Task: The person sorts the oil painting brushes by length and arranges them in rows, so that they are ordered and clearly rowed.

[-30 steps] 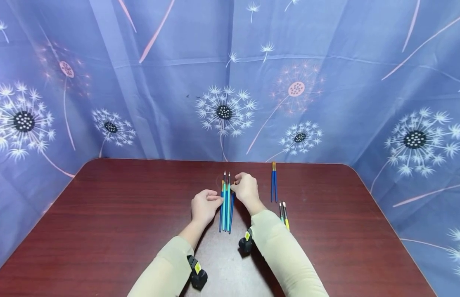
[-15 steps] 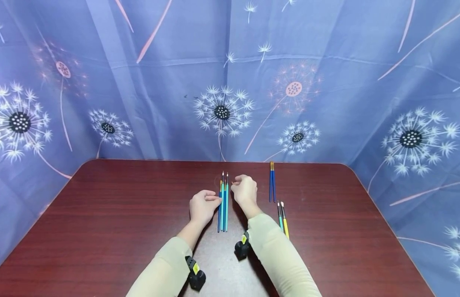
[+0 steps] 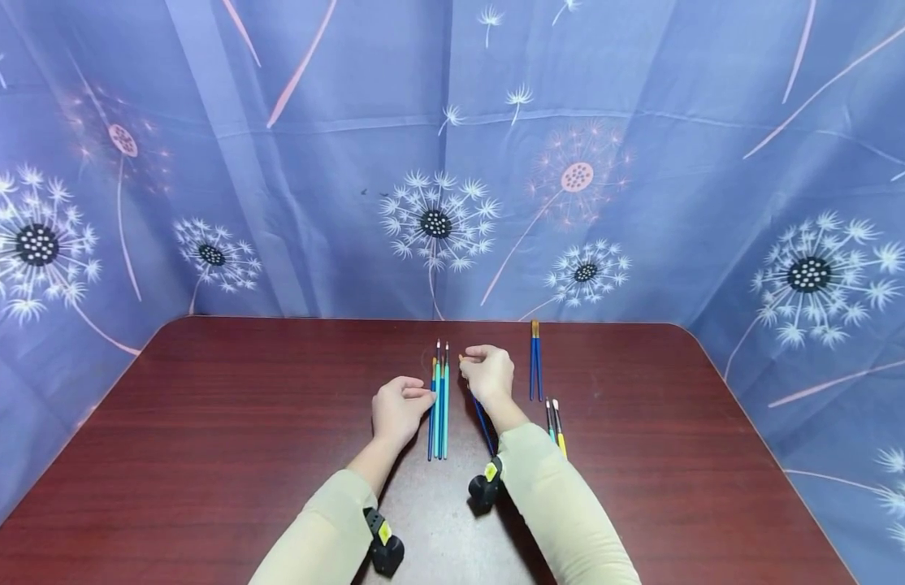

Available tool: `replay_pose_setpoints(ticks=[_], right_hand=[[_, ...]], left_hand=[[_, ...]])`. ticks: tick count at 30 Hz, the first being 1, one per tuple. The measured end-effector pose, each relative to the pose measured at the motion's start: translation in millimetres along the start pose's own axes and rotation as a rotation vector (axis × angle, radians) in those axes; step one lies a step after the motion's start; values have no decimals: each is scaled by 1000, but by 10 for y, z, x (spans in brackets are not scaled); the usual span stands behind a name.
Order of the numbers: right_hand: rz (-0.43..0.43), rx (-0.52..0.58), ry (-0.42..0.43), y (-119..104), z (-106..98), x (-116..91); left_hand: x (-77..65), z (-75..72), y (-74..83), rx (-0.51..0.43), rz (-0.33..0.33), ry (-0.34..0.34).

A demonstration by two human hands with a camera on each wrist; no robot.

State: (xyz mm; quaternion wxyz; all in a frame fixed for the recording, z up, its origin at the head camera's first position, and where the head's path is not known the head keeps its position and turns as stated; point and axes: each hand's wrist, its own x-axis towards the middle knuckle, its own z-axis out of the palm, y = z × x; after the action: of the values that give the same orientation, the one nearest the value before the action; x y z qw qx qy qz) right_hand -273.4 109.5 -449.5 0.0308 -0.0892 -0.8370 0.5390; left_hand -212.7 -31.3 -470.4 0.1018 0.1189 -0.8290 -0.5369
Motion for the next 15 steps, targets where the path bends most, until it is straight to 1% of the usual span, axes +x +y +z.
replay_pose_setpoints(ticks=[3,8,11,15], right_hand=[[45,101,-18,26,-28,18],[148,260,-66,40,-75,31],[189,314,-85,23,-121,29],[212,341,-94,7,-189,44]], left_hand=[[-6,16,-3,-1,-3,-5],[-12,22,-27,21,-14,-11],[-12,8,-23,28,-25,-13],[-10,-10,2,12,-19,-18]])
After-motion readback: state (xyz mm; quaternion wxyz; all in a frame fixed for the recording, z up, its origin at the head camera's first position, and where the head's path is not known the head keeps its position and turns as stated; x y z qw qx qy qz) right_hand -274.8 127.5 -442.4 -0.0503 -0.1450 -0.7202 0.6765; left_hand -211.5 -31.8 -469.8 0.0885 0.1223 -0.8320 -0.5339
